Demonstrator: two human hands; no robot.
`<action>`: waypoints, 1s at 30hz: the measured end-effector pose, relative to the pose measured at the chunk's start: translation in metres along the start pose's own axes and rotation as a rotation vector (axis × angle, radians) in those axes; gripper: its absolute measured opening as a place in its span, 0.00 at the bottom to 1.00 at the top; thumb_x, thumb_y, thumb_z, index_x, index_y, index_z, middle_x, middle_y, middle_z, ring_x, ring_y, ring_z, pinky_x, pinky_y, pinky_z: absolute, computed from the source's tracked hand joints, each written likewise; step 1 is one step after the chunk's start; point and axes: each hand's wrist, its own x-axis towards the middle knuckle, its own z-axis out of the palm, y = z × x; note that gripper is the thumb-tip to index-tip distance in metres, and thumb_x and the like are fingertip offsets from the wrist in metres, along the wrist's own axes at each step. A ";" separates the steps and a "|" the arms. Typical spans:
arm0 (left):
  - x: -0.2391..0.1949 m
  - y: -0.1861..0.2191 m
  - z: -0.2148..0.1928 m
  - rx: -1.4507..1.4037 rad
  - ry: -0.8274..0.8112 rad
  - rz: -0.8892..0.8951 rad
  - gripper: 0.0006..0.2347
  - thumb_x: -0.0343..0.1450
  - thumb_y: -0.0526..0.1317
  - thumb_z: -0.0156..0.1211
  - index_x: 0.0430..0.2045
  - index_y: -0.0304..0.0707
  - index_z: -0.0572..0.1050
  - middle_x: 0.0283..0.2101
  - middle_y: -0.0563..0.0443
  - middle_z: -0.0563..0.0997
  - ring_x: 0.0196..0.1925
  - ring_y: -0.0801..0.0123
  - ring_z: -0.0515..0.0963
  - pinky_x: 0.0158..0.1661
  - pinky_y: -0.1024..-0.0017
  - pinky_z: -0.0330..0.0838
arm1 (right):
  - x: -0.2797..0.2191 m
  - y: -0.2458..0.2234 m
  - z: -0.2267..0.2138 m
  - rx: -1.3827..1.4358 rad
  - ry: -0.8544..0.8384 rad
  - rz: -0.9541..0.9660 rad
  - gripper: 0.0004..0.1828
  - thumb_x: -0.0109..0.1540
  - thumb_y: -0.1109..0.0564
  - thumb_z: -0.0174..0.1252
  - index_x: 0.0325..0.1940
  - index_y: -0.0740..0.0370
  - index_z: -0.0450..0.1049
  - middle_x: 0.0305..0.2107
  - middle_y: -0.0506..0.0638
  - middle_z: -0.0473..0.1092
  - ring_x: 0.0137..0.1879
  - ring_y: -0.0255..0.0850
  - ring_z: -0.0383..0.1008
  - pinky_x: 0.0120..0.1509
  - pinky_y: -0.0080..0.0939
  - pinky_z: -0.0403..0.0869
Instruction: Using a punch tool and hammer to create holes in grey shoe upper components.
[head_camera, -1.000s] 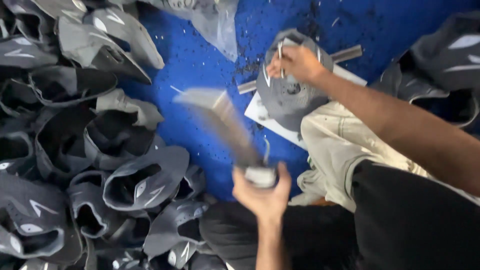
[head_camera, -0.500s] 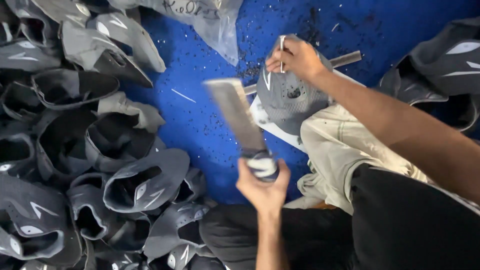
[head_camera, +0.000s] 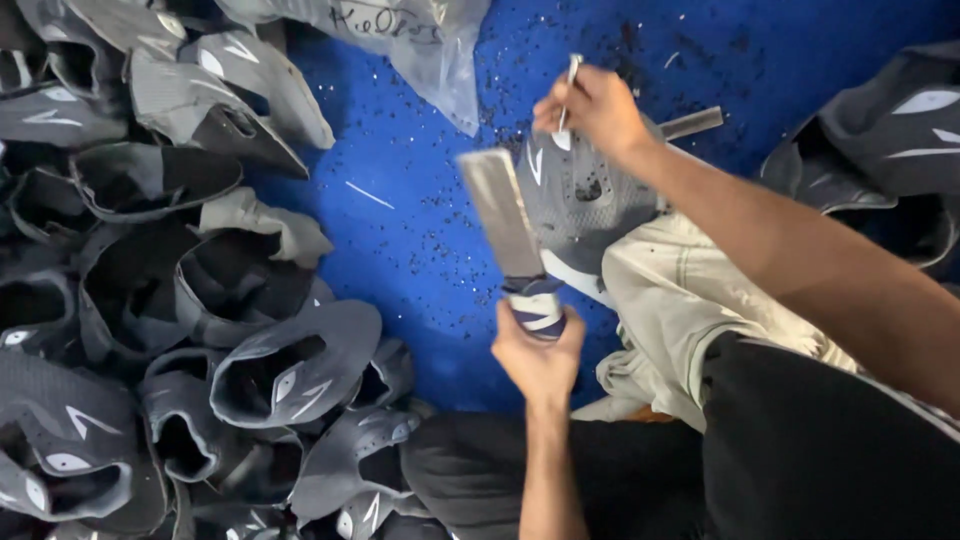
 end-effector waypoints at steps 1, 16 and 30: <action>-0.002 0.018 -0.013 -0.143 0.030 0.015 0.15 0.59 0.37 0.72 0.34 0.31 0.75 0.28 0.49 0.83 0.29 0.72 0.80 0.34 0.70 0.78 | 0.011 0.000 -0.001 0.375 0.033 0.169 0.09 0.72 0.58 0.49 0.44 0.66 0.71 0.38 0.55 0.79 0.43 0.38 0.84 0.48 0.36 0.83; -0.018 -0.049 -0.012 0.153 -0.146 -0.142 0.23 0.57 0.41 0.73 0.45 0.34 0.77 0.35 0.42 0.88 0.38 0.56 0.90 0.41 0.63 0.80 | -0.017 0.010 -0.016 -0.236 0.112 -0.275 0.05 0.66 0.64 0.59 0.45 0.64 0.79 0.40 0.53 0.80 0.45 0.43 0.82 0.50 0.39 0.78; 0.230 -0.157 0.126 0.480 -0.136 0.441 0.29 0.67 0.54 0.67 0.55 0.27 0.71 0.54 0.27 0.75 0.57 0.39 0.74 0.57 0.48 0.66 | -0.037 0.073 -0.107 -0.165 0.173 0.101 0.24 0.55 0.69 0.55 0.55 0.63 0.78 0.51 0.54 0.77 0.54 0.44 0.77 0.59 0.41 0.74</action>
